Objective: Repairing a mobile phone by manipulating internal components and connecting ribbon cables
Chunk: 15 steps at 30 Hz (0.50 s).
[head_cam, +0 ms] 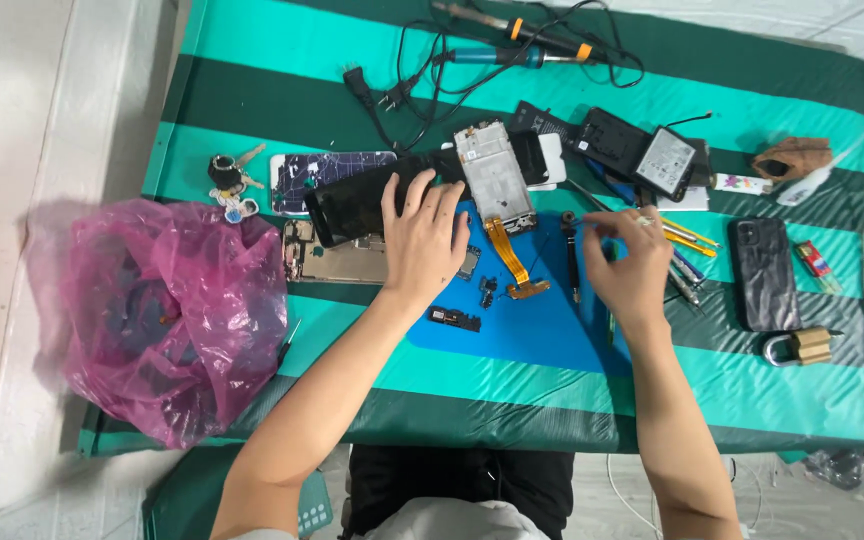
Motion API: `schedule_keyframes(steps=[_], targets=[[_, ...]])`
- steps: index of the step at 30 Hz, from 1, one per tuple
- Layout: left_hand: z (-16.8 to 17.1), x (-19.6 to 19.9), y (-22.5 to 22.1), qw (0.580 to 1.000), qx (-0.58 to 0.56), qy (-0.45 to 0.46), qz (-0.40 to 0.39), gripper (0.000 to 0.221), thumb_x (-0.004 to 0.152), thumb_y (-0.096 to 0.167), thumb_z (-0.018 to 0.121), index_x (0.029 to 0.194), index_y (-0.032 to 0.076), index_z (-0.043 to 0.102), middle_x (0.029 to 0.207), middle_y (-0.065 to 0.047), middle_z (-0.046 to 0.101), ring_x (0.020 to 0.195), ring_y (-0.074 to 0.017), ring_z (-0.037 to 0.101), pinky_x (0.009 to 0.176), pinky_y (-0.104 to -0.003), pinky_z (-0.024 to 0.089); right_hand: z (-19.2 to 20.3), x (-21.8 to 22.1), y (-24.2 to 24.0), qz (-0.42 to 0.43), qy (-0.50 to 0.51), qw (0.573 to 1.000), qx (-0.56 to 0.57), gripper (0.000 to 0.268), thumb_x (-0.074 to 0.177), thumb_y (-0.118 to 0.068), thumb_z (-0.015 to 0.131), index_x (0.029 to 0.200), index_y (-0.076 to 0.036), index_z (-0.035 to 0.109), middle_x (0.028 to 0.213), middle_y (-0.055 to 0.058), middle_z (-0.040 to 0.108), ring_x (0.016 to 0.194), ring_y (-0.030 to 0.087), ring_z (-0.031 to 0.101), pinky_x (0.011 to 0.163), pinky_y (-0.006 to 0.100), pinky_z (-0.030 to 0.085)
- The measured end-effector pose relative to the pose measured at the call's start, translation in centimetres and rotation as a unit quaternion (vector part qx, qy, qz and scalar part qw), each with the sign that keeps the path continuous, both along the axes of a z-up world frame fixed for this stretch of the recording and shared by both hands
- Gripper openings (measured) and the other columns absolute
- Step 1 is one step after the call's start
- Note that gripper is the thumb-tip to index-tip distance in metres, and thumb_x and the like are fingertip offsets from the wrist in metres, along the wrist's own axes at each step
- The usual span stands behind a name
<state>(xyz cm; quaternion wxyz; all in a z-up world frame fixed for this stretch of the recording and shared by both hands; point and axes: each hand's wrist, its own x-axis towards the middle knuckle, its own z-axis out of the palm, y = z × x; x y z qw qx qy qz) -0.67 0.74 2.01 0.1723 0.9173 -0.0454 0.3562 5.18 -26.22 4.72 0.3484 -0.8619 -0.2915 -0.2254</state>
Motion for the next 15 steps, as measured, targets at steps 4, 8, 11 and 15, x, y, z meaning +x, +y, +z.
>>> schedule_keyframes(steps=[4,8,11,15], targets=[[-0.6,0.1,0.1,1.000,0.004,0.000,-0.012,0.028,0.097,0.016,0.064,0.122,0.006,0.072,0.094,-0.011,0.074,0.127,-0.0301,0.060,0.117,-0.066,0.026,0.2,1.6,1.5,-0.001,-0.004,0.999,-0.041,0.026,0.087,0.004,0.073,0.107,-0.012,0.080,0.080,0.007,0.072,0.081,0.030,0.062,0.078,0.041,0.054],[-1.4,0.2,0.2,1.000,-0.006,0.012,-0.011,0.033,0.098,0.018,0.061,0.127,0.005,0.068,0.093,-0.013,0.078,0.125,-0.0309,0.064,0.117,-0.066,0.024,0.7,3.6,3.9,-0.017,-0.015,0.993,-0.113,0.033,0.084,0.008,0.074,0.115,-0.002,0.075,0.092,0.014,0.075,0.092,0.035,0.064,0.081,0.044,0.055],[-1.7,0.3,0.3,1.000,-0.014,0.017,-0.012,0.034,0.097,0.017,0.061,0.128,0.004,0.067,0.091,-0.014,0.079,0.123,-0.0324,0.066,0.117,-0.067,0.025,1.4,4.2,5.6,-0.053,0.047,0.986,-0.149,0.037,0.087,0.009,0.069,0.123,0.001,0.071,0.096,0.017,0.075,0.099,0.037,0.064,0.081,0.045,0.057],[-1.5,0.3,0.5,0.999,-0.020,0.026,-0.023,0.034,0.093,0.014,0.065,0.126,0.004,0.068,0.090,-0.015,0.078,0.123,-0.0333,0.065,0.116,-0.067,0.028,1.7,5.1,6.7,-0.100,0.152,0.978,-0.101,0.032,0.088,0.007,0.068,0.119,0.001,0.073,0.096,0.017,0.075,0.095,0.037,0.066,0.078,0.045,0.060]])
